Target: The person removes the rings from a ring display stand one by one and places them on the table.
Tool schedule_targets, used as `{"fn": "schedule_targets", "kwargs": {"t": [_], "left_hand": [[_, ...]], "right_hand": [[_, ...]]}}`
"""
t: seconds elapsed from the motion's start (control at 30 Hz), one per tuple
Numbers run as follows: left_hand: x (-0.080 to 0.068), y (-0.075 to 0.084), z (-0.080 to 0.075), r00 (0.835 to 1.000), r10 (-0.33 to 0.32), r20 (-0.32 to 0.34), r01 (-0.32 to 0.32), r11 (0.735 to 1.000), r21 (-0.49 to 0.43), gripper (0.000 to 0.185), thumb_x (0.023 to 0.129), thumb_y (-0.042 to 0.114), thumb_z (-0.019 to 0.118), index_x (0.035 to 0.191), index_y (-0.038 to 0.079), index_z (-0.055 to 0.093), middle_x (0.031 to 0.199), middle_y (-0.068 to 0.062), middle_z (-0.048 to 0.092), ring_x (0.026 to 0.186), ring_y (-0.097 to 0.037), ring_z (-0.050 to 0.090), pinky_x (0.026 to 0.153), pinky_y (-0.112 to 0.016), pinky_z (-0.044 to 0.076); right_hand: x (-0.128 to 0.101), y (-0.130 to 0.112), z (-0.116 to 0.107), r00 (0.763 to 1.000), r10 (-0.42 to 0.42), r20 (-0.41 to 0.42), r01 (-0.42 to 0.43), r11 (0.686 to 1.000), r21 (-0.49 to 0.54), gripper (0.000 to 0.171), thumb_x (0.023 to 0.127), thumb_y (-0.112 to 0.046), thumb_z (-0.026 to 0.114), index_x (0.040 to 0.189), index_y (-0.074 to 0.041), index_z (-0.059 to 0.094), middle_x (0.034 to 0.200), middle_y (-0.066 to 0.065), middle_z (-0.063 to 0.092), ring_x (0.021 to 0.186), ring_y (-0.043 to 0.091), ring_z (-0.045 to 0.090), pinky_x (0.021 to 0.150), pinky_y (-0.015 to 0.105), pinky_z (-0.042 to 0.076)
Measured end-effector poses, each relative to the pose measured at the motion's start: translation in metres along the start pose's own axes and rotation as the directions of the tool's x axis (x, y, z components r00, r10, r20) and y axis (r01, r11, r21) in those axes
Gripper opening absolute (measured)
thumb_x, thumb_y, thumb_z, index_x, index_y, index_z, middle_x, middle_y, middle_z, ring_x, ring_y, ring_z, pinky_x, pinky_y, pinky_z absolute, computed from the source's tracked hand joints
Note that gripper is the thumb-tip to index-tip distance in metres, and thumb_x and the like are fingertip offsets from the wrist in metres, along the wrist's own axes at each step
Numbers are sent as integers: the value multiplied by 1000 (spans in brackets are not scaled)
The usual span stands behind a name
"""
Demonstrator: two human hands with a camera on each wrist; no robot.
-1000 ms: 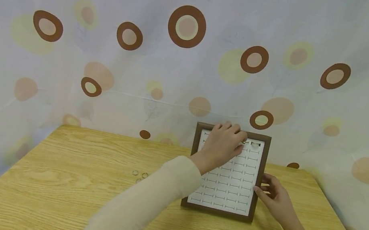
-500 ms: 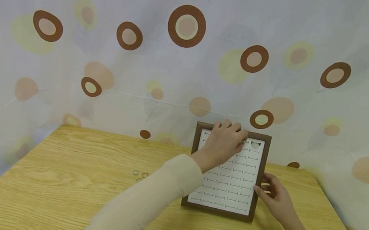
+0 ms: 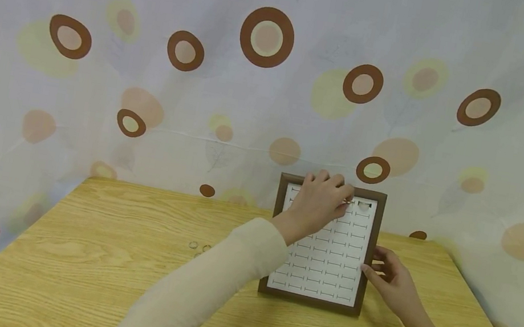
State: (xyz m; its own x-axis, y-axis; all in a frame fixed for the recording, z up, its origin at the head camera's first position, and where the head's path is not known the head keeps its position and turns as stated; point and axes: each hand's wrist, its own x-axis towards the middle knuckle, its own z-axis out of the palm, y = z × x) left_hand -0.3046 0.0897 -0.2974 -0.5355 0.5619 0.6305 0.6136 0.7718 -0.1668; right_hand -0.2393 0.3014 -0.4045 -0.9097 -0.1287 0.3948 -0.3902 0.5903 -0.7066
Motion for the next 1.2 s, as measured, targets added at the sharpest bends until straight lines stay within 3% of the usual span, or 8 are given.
{"fn": "schedule_targets", "kwargs": {"t": [0.6, 0.97, 1.2], "left_hand": [[-2, -1, -5, 1000, 2, -17, -3, 999, -40, 12, 89, 34, 55, 98, 27, 61, 94, 11, 57, 79, -10, 46, 63, -23, 28], [-2, -2, -5, 999, 7, -36, -10, 997, -82, 11, 89, 32, 55, 97, 26, 61, 93, 12, 56, 78, -9, 44, 64, -22, 29], [-2, -3, -13, 998, 33, -60, -39, 994, -103, 9, 88, 31, 57, 95, 25, 61, 92, 10, 57, 79, -10, 47, 63, -22, 31]], "right_hand": [[-1, 0, 1, 1000, 11, 8, -11, 1000, -14, 45, 90, -14, 56, 127, 7, 41, 112, 20, 55, 88, -7, 52, 74, 12, 45], [-1, -2, 0, 1000, 10, 4, -10, 1000, -18, 46, 89, -11, 58, 127, 7, 41, 112, 22, 55, 88, -3, 54, 73, 13, 45], [-1, -1, -1, 1000, 13, 3, -13, 999, -37, 45, 90, -15, 56, 127, 7, 41, 112, 21, 55, 88, -6, 53, 73, 12, 45]]}}
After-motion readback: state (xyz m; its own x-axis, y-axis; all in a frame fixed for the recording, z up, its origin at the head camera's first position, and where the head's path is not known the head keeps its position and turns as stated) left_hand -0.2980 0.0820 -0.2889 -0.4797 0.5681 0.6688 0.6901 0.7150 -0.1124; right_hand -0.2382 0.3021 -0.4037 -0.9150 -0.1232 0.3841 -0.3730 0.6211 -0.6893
